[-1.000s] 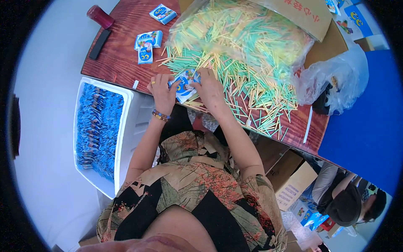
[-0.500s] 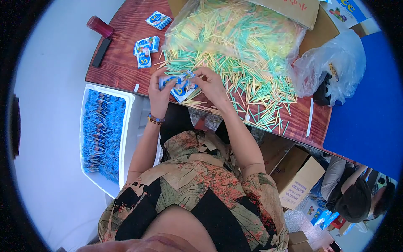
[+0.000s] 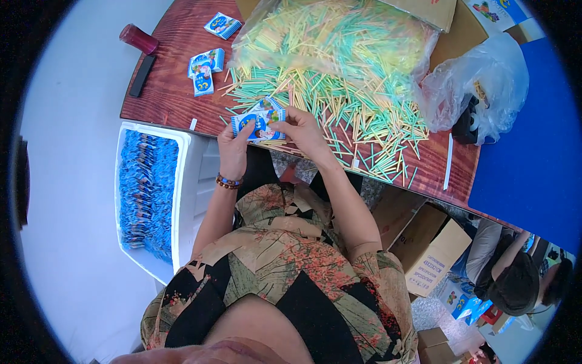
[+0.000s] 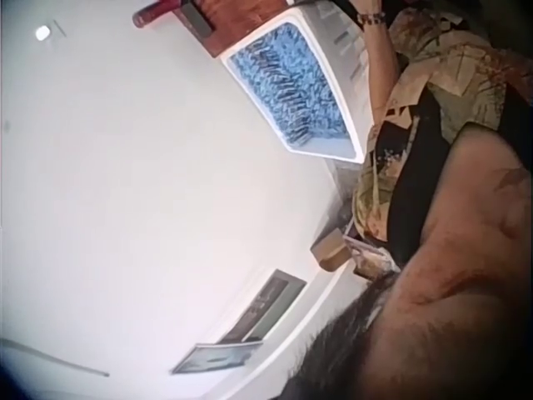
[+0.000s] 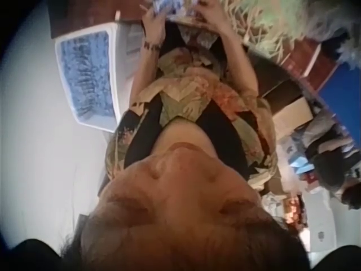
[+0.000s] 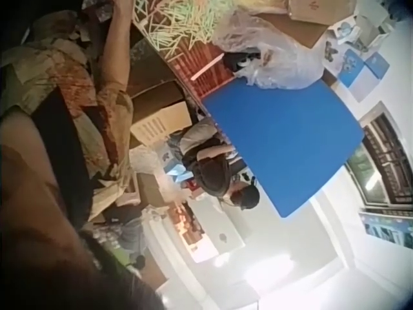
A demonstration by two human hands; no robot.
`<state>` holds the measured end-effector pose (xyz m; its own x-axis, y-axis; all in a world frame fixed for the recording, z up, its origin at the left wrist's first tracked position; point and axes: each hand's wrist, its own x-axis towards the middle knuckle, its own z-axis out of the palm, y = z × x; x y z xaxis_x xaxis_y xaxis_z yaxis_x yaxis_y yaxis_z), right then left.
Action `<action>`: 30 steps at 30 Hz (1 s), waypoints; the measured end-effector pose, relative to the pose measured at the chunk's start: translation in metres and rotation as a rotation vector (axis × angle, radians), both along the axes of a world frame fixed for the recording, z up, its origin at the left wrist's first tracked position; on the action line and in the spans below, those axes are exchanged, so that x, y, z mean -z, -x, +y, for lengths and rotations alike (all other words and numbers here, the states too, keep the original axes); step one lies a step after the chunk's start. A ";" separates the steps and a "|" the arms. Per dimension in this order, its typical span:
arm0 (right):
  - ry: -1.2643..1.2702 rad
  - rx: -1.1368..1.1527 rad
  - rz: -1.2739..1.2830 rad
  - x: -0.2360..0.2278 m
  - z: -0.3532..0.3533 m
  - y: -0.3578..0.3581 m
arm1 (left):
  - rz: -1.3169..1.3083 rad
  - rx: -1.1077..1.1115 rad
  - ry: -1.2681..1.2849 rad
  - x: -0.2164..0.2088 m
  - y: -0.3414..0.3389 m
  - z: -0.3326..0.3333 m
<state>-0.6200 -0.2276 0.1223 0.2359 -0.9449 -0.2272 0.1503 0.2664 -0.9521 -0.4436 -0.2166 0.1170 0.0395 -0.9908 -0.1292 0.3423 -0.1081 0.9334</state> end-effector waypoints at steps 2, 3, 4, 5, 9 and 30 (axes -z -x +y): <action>0.122 0.104 -0.144 0.014 0.000 -0.005 | -0.019 0.028 0.011 -0.001 0.004 0.002; 0.121 0.102 -0.146 0.013 0.000 -0.005 | 0.001 0.028 -0.002 0.000 0.003 0.004; 0.121 0.090 -0.092 0.011 0.000 -0.005 | 0.020 0.028 -0.014 0.000 0.002 0.004; 0.122 0.078 -0.037 0.010 0.000 -0.004 | 0.018 0.027 -0.014 -0.001 0.002 0.004; 0.128 0.065 0.103 0.021 0.002 0.003 | 0.067 -0.003 -0.041 0.001 0.006 0.007; 0.750 -0.056 0.275 -0.002 0.013 0.013 | 0.315 0.049 -0.187 0.000 0.007 0.012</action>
<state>-0.6327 -0.2147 0.1239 0.3150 -0.8572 0.4073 -0.1107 -0.4595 -0.8813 -0.4511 -0.2045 0.1173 -0.0780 -0.9486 -0.3068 0.5999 -0.2905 0.7455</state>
